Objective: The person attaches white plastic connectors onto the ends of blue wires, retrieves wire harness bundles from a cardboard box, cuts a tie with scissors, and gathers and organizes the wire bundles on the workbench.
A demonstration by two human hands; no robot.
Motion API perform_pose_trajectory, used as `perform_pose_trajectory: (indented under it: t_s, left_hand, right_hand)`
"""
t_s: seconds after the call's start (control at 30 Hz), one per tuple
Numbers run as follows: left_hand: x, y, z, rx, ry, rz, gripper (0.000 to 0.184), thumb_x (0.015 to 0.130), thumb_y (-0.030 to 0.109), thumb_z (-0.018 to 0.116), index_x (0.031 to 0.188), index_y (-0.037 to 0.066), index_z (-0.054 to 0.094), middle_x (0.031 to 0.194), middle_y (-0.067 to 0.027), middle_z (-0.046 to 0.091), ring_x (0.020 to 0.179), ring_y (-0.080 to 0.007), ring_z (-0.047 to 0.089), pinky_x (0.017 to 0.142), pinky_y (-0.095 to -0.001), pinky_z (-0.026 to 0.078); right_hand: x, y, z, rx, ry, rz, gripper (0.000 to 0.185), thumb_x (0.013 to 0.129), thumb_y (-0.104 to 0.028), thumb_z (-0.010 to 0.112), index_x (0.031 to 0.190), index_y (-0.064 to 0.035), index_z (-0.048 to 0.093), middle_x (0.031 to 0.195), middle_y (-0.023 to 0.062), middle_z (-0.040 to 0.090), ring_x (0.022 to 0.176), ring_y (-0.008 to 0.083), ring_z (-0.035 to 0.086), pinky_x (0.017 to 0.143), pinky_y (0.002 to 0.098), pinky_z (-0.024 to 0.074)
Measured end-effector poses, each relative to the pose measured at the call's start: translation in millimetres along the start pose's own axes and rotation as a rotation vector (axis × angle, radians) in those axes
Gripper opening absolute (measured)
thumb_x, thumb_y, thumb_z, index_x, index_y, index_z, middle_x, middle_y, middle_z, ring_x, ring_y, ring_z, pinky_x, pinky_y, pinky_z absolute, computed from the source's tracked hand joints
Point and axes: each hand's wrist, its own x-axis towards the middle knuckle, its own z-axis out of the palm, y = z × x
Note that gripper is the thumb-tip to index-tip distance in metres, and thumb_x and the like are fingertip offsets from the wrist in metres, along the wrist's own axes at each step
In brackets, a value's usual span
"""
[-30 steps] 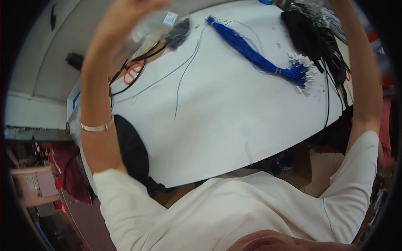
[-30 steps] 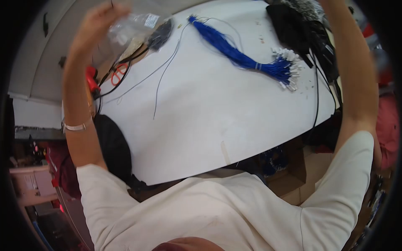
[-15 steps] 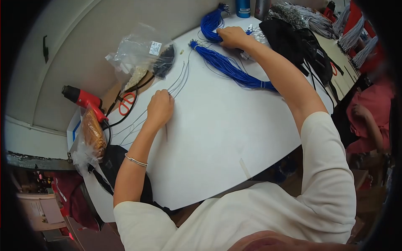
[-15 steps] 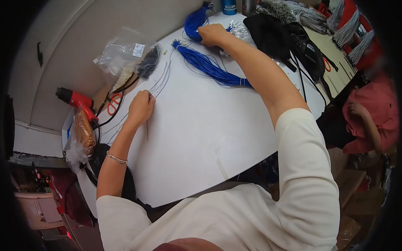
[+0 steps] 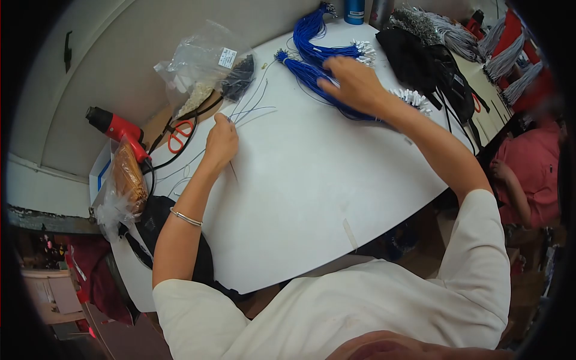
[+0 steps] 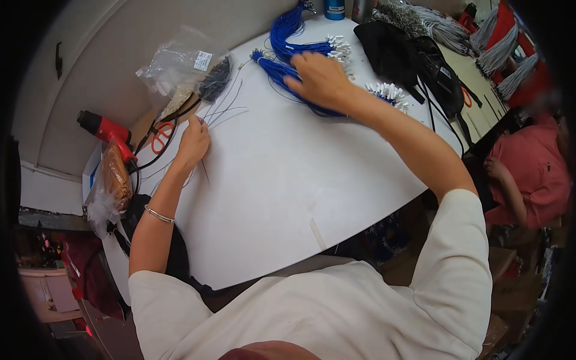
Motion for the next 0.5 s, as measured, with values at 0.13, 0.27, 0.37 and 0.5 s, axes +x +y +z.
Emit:
perform_pose_trajectory:
  t_s: [0.13, 0.27, 0.37, 0.5]
  left_hand:
    - [-7, 5, -3, 0.053, 0.034, 0.019, 0.020, 0.089, 0.010, 0.049, 0.100, -0.008, 0.048, 0.092, -0.0234, 0.063, 0.085, -0.0379, 0.062, 0.080, -0.0434, 0.049]
    - [-2, -5, -6, 0.201, -0.154, 0.077, 0.023, 0.090, 0.015, 0.051, 0.100, -0.007, 0.050, 0.090, -0.0217, 0.063, 0.082, -0.0354, 0.062, 0.080, -0.0427, 0.050]
    - [-3, -9, 1, 0.330, -0.105, 0.099, 0.022, 0.090, 0.015, 0.052, 0.097, -0.006, 0.052, 0.090, -0.0214, 0.063, 0.082, -0.0348, 0.062, 0.080, -0.0423, 0.050]
    - [-8, -21, 5, 0.426, -0.018, 0.112, 0.021, 0.090, 0.015, 0.052, 0.094, -0.006, 0.055, 0.091, -0.0213, 0.063, 0.081, -0.0343, 0.062, 0.079, -0.0421, 0.050]
  right_hand:
    - [-28, -15, 11, -0.076, -0.226, 0.114, 0.026, 0.088, -0.016, 0.060, 0.109, -0.0009, 0.056, 0.100, 0.0157, 0.060, 0.086, 0.0292, 0.059, 0.073, 0.0359, 0.0500]
    - [-28, -25, 40, -0.206, -0.187, -0.126, 0.032, 0.085, -0.015, 0.061, 0.114, -0.0015, 0.054, 0.106, 0.0174, 0.056, 0.096, 0.0327, 0.055, 0.076, 0.0369, 0.0502]
    - [-40, -33, 44, -0.097, -0.063, -0.173, 0.034, 0.084, -0.014, 0.061, 0.115, -0.0012, 0.054, 0.107, 0.0174, 0.055, 0.098, 0.0327, 0.053, 0.078, 0.0369, 0.0498]
    - [-55, -43, 31, 0.042, 0.115, -0.212, 0.036, 0.083, -0.012, 0.062, 0.116, -0.0007, 0.054, 0.109, 0.0176, 0.053, 0.101, 0.0323, 0.051, 0.081, 0.0370, 0.0490]
